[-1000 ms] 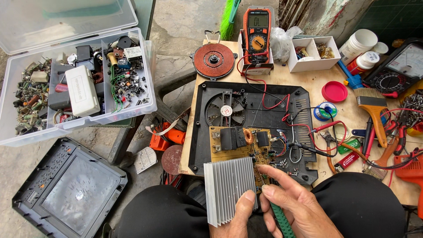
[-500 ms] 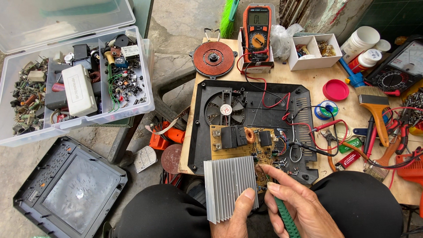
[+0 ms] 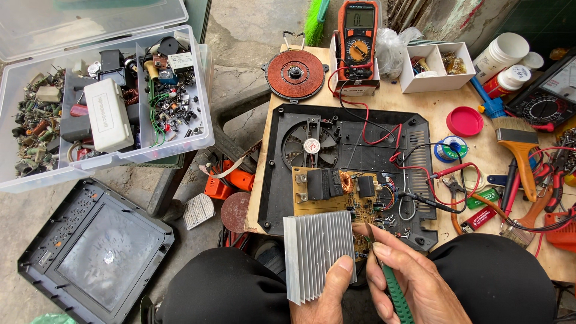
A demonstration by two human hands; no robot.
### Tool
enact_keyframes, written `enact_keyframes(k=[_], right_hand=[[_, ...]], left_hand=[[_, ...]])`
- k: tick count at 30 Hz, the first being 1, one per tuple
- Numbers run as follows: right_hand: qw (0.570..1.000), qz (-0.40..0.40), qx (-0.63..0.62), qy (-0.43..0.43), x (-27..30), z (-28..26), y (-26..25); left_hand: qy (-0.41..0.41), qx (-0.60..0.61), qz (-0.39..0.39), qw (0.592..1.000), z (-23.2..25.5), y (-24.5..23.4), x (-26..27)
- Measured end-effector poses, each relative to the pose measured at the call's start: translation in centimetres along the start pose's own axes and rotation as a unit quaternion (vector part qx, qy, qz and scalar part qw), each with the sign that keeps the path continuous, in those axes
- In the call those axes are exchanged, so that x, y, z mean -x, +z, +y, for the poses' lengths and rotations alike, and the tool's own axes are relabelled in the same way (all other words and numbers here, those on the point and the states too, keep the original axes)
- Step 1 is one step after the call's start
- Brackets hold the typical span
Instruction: The person uses pliers to remove a component from a circuit board and then uses a multimeter to test the board. They also handle a heatsink and a small green component during the process.
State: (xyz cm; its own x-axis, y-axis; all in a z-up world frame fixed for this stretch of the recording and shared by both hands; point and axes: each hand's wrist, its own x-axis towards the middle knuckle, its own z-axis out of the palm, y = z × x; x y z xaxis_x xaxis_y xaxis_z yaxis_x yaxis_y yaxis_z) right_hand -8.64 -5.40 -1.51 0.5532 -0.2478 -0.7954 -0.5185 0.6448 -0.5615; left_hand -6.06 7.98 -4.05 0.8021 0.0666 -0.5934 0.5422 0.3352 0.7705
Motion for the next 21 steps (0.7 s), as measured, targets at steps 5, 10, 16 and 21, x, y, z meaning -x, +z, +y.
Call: enact_keyframes(k=[5,10,16,21], right_hand=[[0.996,-0.05,0.054,-0.052,0.0,0.3,-0.6],[0.992,-0.014,0.122,-0.019,0.3,-0.1,0.0],[0.994,-0.027,0.1,-0.044,-0.3,0.7,-1.0],[0.997,-0.032,0.06,-0.045,-0.4,1.0,-1.7]], left_hand=[[-0.013,0.014,0.049,0.999,-1.2,-0.3,-0.2],[-0.022,-0.002,0.022,1.0,-1.0,-0.8,-0.1],[-0.018,-0.014,0.0,1.0,-0.9,-1.1,-0.2],[0.065,0.02,-0.049,0.996,-1.0,-1.3,-0.5]])
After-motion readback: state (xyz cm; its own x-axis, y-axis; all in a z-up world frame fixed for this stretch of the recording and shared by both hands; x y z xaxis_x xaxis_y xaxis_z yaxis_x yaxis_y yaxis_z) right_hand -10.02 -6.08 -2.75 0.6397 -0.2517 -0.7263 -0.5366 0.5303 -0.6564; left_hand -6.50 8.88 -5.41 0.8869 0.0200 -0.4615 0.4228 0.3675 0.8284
